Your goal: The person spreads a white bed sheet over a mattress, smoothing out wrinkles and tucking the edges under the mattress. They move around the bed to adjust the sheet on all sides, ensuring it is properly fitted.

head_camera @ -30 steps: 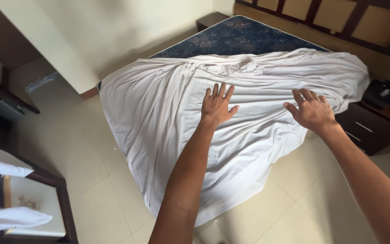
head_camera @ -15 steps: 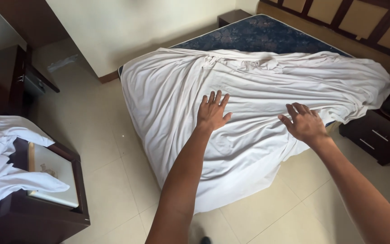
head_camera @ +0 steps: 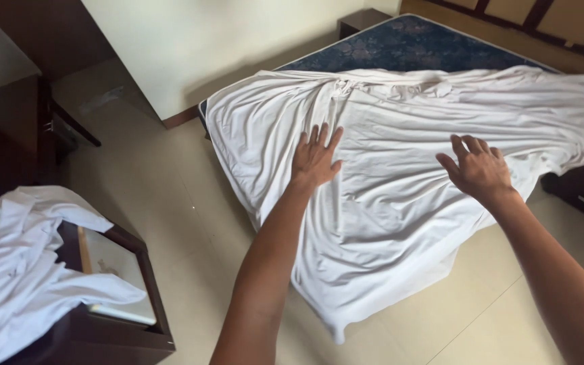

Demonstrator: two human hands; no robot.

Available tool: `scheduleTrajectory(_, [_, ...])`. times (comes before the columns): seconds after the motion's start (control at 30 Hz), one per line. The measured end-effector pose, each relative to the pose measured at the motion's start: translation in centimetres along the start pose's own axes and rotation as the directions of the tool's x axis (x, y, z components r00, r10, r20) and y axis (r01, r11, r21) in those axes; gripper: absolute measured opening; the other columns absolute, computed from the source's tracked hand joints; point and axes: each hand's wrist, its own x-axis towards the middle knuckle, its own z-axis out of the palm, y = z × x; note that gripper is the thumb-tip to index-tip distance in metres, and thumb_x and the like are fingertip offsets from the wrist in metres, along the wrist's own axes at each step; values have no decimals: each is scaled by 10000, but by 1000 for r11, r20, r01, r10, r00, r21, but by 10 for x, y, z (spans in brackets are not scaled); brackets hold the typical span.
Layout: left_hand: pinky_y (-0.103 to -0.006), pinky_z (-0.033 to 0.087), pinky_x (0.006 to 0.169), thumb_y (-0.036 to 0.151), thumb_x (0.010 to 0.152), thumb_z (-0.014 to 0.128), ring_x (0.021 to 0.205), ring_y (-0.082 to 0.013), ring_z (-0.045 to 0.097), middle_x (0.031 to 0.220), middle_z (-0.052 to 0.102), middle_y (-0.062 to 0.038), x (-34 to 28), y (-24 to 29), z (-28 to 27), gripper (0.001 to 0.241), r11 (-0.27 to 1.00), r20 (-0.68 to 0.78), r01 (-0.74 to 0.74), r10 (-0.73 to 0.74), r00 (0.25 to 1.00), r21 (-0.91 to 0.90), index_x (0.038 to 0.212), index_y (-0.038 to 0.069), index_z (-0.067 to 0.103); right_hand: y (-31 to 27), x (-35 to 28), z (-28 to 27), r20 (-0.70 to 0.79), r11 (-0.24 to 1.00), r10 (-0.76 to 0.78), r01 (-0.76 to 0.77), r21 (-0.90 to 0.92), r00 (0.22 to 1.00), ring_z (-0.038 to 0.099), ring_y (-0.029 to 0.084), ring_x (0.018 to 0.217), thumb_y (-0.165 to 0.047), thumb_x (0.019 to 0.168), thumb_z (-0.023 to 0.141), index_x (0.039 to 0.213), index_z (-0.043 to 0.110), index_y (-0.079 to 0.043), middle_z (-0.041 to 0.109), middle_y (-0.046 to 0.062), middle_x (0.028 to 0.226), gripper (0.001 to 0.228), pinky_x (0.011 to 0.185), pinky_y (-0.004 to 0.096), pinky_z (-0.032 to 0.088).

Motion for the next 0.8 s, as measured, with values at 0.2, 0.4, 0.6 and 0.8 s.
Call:
scheduleTrajectory(0.2, [-534,259,1189,529,946,586,1501,-359,293,1639,278,-173,-15,-97,-1,850,999,-27,-29,29,999,-16,1630,234,176,-108,33,4,-60,1000,20,-19,15,998,493,344,1379,-570,1054,408,1515,494,-57,535,195,1486,694,1089,526,395])
scheduleTrajectory(0.4, [-534,273,1185,509,934,609,1491,-354,309,1638,283,-169,-2,-170,10,855,999,4,-31,31,1000,-41,1630,229,199,-165,82,7,-54,999,40,-39,12,998,520,332,1350,-561,1045,438,1506,492,-60,555,186,1459,682,1057,525,415])
scheduleTrajectory(0.6, [-511,288,1183,488,938,602,1480,-332,332,1630,302,-154,32,-228,41,817,999,-29,-25,24,999,-45,1614,216,232,-194,142,29,-52,999,31,-32,-19,998,556,333,1320,-550,1047,460,1492,507,-65,589,179,1422,660,1042,529,440])
scheduleTrajectory(0.8, [-511,284,1170,483,940,599,1467,-338,328,1628,289,-152,93,-284,57,801,997,-30,-66,65,997,-33,1604,213,240,-225,212,50,-57,998,63,-62,24,996,555,341,1325,-535,1053,457,1489,507,-64,600,182,1413,643,1040,541,439])
